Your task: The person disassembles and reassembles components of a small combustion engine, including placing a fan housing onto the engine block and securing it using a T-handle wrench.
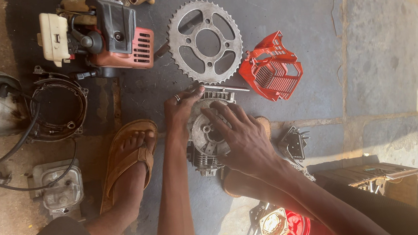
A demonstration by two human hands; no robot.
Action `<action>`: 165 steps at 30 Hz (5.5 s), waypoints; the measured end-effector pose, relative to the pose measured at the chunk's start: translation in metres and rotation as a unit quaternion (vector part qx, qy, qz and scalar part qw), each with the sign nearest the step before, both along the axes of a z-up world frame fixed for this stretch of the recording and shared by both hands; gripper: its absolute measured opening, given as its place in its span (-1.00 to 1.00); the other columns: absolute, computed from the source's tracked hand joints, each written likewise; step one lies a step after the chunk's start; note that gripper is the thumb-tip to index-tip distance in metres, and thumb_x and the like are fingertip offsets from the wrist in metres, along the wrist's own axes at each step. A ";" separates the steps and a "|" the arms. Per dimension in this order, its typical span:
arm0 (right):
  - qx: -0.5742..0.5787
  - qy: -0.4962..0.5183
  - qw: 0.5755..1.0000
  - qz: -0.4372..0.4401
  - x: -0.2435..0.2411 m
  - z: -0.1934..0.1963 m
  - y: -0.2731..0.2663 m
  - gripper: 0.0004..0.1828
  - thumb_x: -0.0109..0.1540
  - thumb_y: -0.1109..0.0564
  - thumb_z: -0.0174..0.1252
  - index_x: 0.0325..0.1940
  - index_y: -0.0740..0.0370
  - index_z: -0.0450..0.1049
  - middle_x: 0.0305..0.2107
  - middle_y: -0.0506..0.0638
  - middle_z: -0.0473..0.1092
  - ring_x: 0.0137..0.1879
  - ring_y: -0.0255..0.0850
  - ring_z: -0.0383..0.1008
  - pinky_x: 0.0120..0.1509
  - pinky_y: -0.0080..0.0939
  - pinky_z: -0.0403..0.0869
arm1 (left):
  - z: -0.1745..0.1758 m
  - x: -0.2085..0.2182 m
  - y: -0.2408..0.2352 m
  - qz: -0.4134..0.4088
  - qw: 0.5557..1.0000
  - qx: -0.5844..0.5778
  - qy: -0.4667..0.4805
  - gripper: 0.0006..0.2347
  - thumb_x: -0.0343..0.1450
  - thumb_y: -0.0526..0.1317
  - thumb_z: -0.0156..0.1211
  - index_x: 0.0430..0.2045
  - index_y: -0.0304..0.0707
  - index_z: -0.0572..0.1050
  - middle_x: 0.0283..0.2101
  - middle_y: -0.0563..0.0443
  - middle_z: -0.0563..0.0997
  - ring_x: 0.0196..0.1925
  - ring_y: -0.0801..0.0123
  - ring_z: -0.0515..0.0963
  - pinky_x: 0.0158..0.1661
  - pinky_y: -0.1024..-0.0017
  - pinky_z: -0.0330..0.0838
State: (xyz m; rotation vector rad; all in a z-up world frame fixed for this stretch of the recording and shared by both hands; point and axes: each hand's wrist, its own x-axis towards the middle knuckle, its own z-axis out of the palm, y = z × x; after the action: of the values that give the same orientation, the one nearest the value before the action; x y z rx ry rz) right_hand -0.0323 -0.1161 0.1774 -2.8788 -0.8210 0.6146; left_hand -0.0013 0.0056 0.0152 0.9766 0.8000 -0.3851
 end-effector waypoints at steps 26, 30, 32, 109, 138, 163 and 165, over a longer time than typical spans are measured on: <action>-0.039 0.005 0.999 0.012 0.008 -0.027 -0.011 0.24 -0.27 0.22 0.39 0.50 -0.07 0.12 0.35 -0.05 0.14 0.41 -0.03 0.18 0.28 0.06 0.42 | -0.012 -0.001 -0.002 -0.001 1.000 0.011 -0.025 -0.67 0.11 0.01 0.55 -0.54 -0.26 0.66 -0.36 -0.03 0.73 -0.12 0.25 0.65 0.04 0.18 0.39; 0.000 0.011 1.000 0.005 0.010 -0.029 -0.015 0.19 -0.26 0.22 0.38 0.47 -0.03 0.16 0.34 -0.05 0.15 0.40 0.00 0.20 0.22 0.05 0.47 | -0.015 0.000 -0.003 -0.010 1.000 0.025 -0.015 -0.67 0.15 0.01 0.55 -0.56 -0.29 0.64 -0.43 -0.04 0.67 -0.23 0.25 0.60 -0.06 0.19 0.41; 0.011 0.018 1.000 -0.005 0.010 -0.028 -0.016 0.16 -0.24 0.23 0.38 0.46 -0.03 0.17 0.36 -0.06 0.15 0.40 0.00 0.20 0.18 0.01 0.50 | -0.017 0.000 -0.004 0.002 1.000 0.010 -0.011 -0.67 0.14 0.00 0.56 -0.57 -0.30 0.62 -0.46 -0.03 0.63 -0.30 0.24 0.59 -0.16 0.18 0.45; -0.003 0.031 1.000 -0.001 0.010 -0.017 -0.023 0.21 -0.24 0.11 0.45 0.49 0.03 0.12 0.35 0.02 0.13 0.40 0.03 0.19 0.24 0.08 0.47 | -0.017 -0.001 -0.008 -0.002 0.997 0.072 -0.030 -0.74 0.22 -0.07 0.55 -0.61 -0.27 0.61 -0.50 0.11 0.56 -0.36 0.45 0.48 -0.27 0.40 0.36; 0.053 0.034 0.998 -0.016 0.010 -0.037 -0.033 0.26 -0.26 0.11 0.51 0.50 0.02 0.10 0.36 -0.01 0.12 0.46 0.02 0.13 0.34 0.06 0.40 | -0.016 -0.003 -0.011 0.016 0.997 0.059 -0.044 -0.77 0.25 -0.10 0.54 -0.60 -0.25 0.61 -0.48 0.12 0.58 -0.33 0.47 0.50 -0.18 0.38 0.35; 0.053 0.062 0.994 -0.066 0.009 -0.037 -0.034 0.24 -0.16 0.08 0.47 0.53 -0.01 0.02 0.41 -0.01 0.05 0.46 0.00 0.15 0.25 -0.02 0.50 | -0.015 -0.002 -0.011 0.009 0.996 0.084 -0.035 -0.76 0.27 -0.09 0.52 -0.63 -0.22 0.57 -0.53 0.14 0.51 -0.39 0.46 0.44 -0.17 0.38 0.33; 0.040 0.059 0.996 -0.062 0.009 -0.038 -0.033 0.26 -0.17 0.06 0.50 0.53 -0.02 0.01 0.41 0.00 0.04 0.45 0.01 0.14 0.27 -0.01 0.48 | -0.016 -0.002 -0.012 0.006 0.996 0.087 -0.036 -0.75 0.26 -0.08 0.52 -0.63 -0.22 0.57 -0.54 0.14 0.52 -0.38 0.46 0.45 -0.13 0.36 0.32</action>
State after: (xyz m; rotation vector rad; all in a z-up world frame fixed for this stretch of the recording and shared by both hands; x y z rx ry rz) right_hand -0.0236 -0.1488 0.1398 -2.7652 -0.6301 0.7142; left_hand -0.0036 -0.0060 -0.0007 1.1411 0.7834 -0.2716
